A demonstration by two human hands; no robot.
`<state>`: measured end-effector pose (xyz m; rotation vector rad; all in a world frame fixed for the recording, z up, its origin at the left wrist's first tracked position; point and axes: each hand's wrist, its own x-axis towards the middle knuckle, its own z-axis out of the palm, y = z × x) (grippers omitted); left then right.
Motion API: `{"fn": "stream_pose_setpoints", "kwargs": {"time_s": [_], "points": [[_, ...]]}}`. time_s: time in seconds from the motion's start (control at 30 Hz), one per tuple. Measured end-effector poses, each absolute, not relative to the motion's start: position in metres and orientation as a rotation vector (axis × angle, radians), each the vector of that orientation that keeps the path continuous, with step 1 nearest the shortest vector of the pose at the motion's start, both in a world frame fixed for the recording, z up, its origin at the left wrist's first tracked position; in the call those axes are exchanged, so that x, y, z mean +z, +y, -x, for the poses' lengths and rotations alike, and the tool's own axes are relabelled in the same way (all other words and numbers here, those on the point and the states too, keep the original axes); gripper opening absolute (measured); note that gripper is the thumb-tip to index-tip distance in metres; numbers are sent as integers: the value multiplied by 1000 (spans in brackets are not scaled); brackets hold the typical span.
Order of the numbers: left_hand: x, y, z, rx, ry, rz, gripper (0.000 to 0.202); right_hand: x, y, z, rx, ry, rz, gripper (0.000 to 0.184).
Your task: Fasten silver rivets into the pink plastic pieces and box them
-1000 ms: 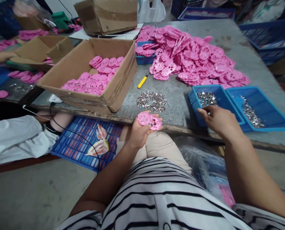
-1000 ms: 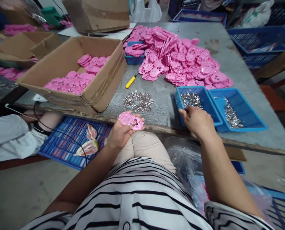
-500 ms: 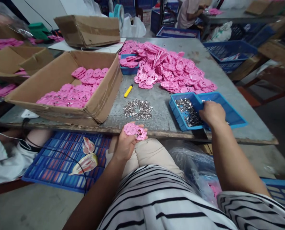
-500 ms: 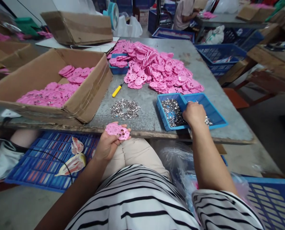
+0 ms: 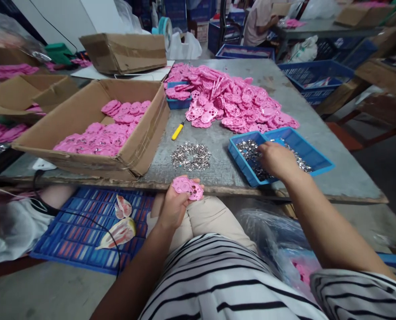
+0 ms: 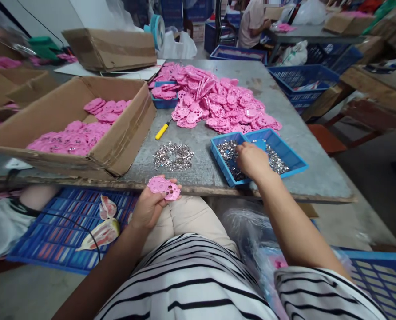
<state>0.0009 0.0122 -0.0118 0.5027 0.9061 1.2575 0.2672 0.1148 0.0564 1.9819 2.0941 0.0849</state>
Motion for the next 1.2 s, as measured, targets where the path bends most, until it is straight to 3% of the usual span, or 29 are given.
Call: {"fn": "stream_pose_setpoints", "kwargs": {"time_s": [0.1,0.5,0.77,0.87,1.0,1.1,1.2], "points": [[-10,12,-4,1209,926,-529,44,53,118,-258,-68,1973,-1846,34],[-3,13,-2,1181,915,-462,34,45,122,-264,-2,1976,-2080,34],[0,14,-5,1158,963,-472,33,46,126,-273,-129,2206,-2412,16],[2,14,-8,1155,982,-499,37,48,119,-257,-720,2491,-2478,7],[5,15,-18,1207,1015,-590,43,45,94,-210,-1903,2505,-2119,20],[-1,16,-27,1308,1120,-642,45,33,73,-175,-2337,2263,-1901,33],[-14,16,-30,1404,1314,-624,46,17,62,-152,-2546,2155,-1839,38]]}}
